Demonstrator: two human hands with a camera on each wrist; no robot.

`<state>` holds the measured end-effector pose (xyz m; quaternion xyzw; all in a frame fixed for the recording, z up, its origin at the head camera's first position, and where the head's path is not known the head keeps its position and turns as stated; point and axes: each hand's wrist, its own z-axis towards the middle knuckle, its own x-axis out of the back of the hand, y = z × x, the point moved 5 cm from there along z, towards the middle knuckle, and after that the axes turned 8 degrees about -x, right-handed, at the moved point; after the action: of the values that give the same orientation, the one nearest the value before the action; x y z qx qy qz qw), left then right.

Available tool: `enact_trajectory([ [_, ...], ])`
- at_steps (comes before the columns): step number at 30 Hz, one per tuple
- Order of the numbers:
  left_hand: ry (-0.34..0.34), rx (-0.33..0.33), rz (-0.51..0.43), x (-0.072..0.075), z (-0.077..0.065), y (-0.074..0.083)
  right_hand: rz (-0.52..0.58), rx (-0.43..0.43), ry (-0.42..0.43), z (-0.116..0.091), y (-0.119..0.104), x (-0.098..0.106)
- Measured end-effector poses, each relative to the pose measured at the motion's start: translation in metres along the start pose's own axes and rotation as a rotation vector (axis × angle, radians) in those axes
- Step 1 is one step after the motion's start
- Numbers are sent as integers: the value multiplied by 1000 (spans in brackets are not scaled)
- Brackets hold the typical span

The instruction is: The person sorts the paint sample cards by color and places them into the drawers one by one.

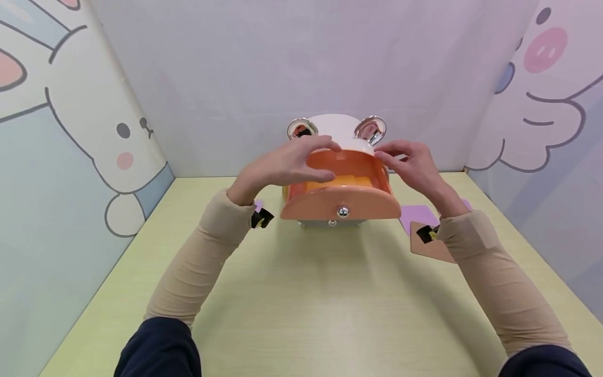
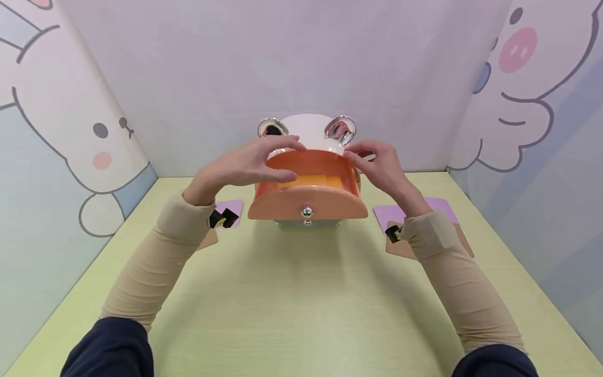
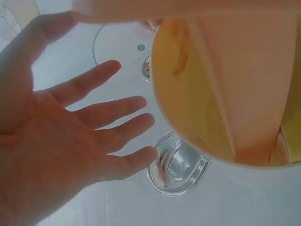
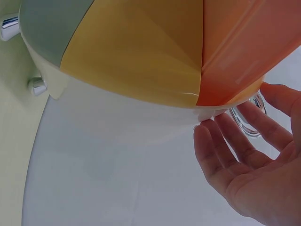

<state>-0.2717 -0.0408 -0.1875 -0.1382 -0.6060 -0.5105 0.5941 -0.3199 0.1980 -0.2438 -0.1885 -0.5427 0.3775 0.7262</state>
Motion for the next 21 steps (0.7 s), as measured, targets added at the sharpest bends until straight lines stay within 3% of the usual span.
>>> enact_trajectory([
  [4,142,-38,27,0,-11,9,4,-1,4,-1,0,0],
  [9,386,-171,61,-9,-29,33,11,16,16,-1,0,0],
  [13,476,-243,-5,-25,-42,49,17,29,22,0,0,0],
  [16,463,-194,-112,-39,-49,54,23,28,20,0,0,-1],
  [21,413,25,-347,-69,-56,50,24,27,17,0,0,-1],
])
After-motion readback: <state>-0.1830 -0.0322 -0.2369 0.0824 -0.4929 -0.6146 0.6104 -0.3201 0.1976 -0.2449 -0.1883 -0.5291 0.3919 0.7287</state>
